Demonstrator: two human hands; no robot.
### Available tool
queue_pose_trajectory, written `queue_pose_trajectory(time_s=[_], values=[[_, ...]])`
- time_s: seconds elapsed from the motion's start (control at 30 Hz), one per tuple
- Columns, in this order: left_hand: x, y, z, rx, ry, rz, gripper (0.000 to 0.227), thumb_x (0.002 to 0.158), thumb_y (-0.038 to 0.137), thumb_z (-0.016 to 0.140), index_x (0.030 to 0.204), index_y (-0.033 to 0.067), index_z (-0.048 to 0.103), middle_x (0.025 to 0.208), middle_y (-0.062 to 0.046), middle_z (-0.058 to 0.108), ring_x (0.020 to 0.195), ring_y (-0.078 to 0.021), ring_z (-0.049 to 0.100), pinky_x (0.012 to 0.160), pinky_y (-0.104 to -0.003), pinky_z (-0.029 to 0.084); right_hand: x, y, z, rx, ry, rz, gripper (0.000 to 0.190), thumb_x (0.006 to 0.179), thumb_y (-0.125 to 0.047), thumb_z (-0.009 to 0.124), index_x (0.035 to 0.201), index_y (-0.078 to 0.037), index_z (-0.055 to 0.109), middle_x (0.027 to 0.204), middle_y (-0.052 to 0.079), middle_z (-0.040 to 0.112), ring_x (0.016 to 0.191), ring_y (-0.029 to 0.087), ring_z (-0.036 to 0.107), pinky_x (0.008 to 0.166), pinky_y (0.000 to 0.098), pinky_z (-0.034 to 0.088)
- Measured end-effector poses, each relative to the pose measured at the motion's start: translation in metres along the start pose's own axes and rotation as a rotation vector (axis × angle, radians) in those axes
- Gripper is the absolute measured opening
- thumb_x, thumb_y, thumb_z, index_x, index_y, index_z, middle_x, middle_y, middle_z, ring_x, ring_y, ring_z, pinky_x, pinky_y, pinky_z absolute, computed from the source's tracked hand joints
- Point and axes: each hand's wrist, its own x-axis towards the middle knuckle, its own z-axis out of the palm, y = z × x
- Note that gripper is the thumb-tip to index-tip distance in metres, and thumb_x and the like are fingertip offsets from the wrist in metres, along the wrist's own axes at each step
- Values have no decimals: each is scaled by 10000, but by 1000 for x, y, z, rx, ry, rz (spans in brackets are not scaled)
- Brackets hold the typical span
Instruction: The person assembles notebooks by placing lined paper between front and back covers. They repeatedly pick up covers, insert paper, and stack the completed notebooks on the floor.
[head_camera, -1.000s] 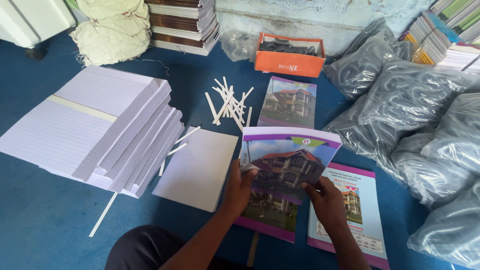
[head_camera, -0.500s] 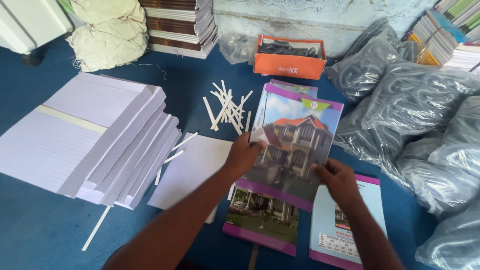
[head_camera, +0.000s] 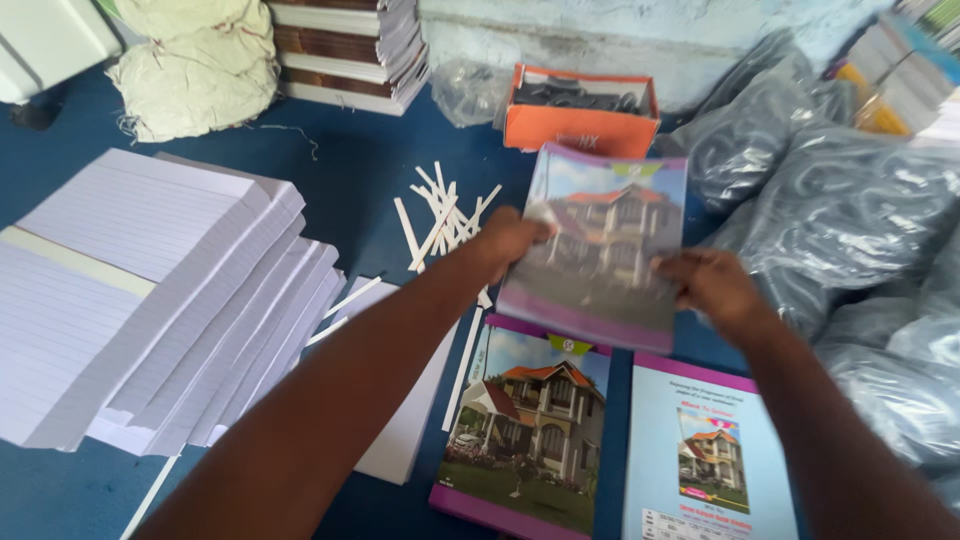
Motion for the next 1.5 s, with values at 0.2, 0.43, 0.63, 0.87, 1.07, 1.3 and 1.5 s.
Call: queue_pose_trajectory(time_s=[0.2,0.43,0.63,0.87,1.07,1.3,1.5], values=[[42,24,9,34,40,-91,381,844,183,729,1080,-109,664,961,-221,720,800,-307,727,671,-503,578,44,-17,-14,-24,13,46,419,895,-236,731,1220,27,706,909,94,705,812,200,698,823,368,597],[82,20,14,104,119,2,406,832,179,769,1096,-113,667,970,-189,733,837,-271,725,714,-439,572,88,-1,-10,-27,27,32,414,901,-236,723,1207,42,704,950,87,732,812,196,702,790,372,576],[111,9,6,115,123,-42,379,856,165,751,1076,-134,677,961,-181,715,811,-263,702,686,-437,569,121,13,-5,-23,61,52,425,896,-241,728,1206,45,675,1023,156,756,839,226,750,795,365,619],[139,-18,2,95,133,-33,333,847,136,754,1042,-123,679,926,-178,727,777,-258,717,666,-433,583,143,30,4,-46,46,61,402,912,-233,728,1191,56,700,1022,158,751,833,226,726,766,380,602],[160,-37,3,72,126,-10,374,836,116,772,1093,-131,660,964,-190,731,811,-264,718,682,-435,574,156,41,8,-61,43,84,359,918,-227,730,1137,58,725,984,158,755,801,225,726,768,385,606],[156,-40,1,76,123,-91,433,838,131,766,1153,-132,629,1014,-220,731,845,-295,745,690,-454,597,162,56,17,-81,54,103,349,907,-207,740,1140,53,723,981,156,766,808,232,736,792,388,603],[156,-35,4,123,147,-112,452,830,140,772,1180,-111,632,1051,-206,730,891,-290,739,719,-452,585,160,58,19,-49,67,137,362,921,-206,740,1158,67,713,1022,178,750,855,239,718,838,379,571]])
